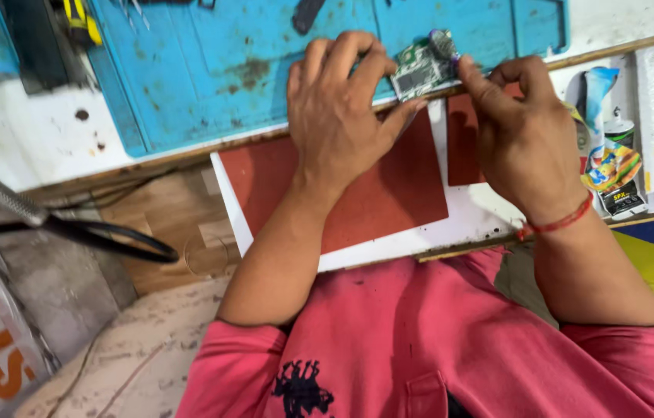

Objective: The person cleans a small circuit board by hand using a small brush, turning the board over and brushing different components.

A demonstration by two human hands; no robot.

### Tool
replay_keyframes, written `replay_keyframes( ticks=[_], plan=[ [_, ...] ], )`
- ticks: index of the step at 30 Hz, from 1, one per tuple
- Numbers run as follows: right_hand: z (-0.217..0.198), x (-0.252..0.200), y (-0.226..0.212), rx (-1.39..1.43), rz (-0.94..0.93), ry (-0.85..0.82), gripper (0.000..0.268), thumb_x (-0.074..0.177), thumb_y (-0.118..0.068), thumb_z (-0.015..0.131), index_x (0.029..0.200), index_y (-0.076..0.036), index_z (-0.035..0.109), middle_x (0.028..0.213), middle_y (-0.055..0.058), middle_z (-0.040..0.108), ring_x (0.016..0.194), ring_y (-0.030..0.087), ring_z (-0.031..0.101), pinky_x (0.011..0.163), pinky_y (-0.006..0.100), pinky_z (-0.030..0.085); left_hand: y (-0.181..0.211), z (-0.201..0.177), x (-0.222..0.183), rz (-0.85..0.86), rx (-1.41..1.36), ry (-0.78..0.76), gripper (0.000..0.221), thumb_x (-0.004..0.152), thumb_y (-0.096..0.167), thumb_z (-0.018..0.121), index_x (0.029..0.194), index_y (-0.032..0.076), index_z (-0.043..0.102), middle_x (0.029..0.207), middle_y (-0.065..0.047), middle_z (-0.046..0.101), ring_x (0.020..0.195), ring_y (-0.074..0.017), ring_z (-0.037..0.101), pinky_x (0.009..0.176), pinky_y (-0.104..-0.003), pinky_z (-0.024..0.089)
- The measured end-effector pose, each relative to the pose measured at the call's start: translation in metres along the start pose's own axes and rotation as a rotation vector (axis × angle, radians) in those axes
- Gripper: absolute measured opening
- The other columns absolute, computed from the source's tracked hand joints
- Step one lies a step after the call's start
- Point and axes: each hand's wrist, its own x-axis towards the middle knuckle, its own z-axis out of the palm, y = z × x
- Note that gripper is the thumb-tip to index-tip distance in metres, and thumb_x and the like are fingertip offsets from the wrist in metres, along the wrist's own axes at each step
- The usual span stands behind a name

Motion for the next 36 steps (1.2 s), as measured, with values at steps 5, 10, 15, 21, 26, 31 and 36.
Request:
replay_keyframes(
  ticks=[5,10,15,21,26,31,36],
  plan=[
    [0.006,-0.004,-0.001,0.036,0.056,-0.029,0.044,0.099,0.000,0.068,0.140,-0.016,0.071,0.109,0.009,0.060,0.079,0.027,0.064,0.064,0.041,0.051,0.000,-0.004,0.003,0.009,0.031,-0.013,0.045,0.075,0.045,0.091,0.103,0.015,0.072,0.115,0.003,0.059,0.110,-0.0227,0.054,0.092,-0.044,0.042],
    [0.012,-0.015,-0.002,0.059,0.039,-0.084,0.048,0.096,-0.001,0.068,0.141,-0.016,0.072,0.109,0.009,0.062,0.081,0.027,0.067,0.062,0.040,0.053,0.002,-0.011,0.009,0.089,-0.011,0.009,0.041,0.077,0.038,0.090,0.106,0.013,0.073,0.112,0.001,0.062,0.105,-0.0240,0.057,0.087,-0.043,0.042],
    [0.017,-0.010,0.008,0.095,0.101,0.040,0.047,0.097,-0.005,0.074,0.144,-0.014,0.071,0.113,0.012,0.060,0.086,0.029,0.065,0.067,0.042,0.053,0.029,-0.040,0.002,0.119,-0.600,-0.035,0.036,0.088,0.031,0.086,0.113,0.010,0.071,0.118,-0.004,0.066,0.113,-0.0181,0.064,0.095,-0.032,0.050],
    [0.028,-0.020,0.013,0.316,0.041,0.030,0.059,0.093,0.017,0.052,0.144,-0.009,0.066,0.114,0.017,0.055,0.092,0.031,0.063,0.079,0.039,0.052,0.116,-0.077,-0.072,-0.025,-1.178,-0.369,0.042,0.088,0.033,0.087,0.117,0.008,0.070,0.120,-0.006,0.066,0.115,-0.0191,0.064,0.096,-0.031,0.051],
    [0.033,-0.022,0.016,0.221,-0.035,0.081,0.049,0.104,0.015,0.058,0.147,-0.005,0.065,0.113,0.017,0.055,0.098,0.034,0.061,0.085,0.041,0.051,0.124,-0.076,-0.087,-0.085,-1.180,-0.430,0.044,0.087,0.034,0.087,0.118,0.008,0.069,0.119,-0.005,0.066,0.113,-0.0198,0.064,0.095,-0.032,0.051],
    [0.040,-0.021,0.015,0.208,-0.029,0.108,0.043,0.102,0.011,0.057,0.141,-0.004,0.065,0.125,0.024,0.056,0.104,0.036,0.063,0.093,0.043,0.054,0.109,-0.057,-0.072,-0.012,-1.099,-0.287,0.046,0.086,0.036,0.088,0.119,0.008,0.069,0.118,-0.005,0.066,0.112,-0.0205,0.063,0.095,-0.033,0.051],
    [0.038,-0.001,0.006,0.269,-0.007,0.153,0.046,0.097,0.011,0.054,0.138,-0.005,0.066,0.117,0.021,0.062,0.098,0.036,0.066,0.087,0.044,0.054,0.075,-0.065,-0.049,0.024,-0.985,-0.293,0.049,0.086,0.037,0.089,0.120,0.009,0.069,0.118,-0.004,0.066,0.110,-0.0212,0.063,0.094,-0.033,0.051]
  ],
)
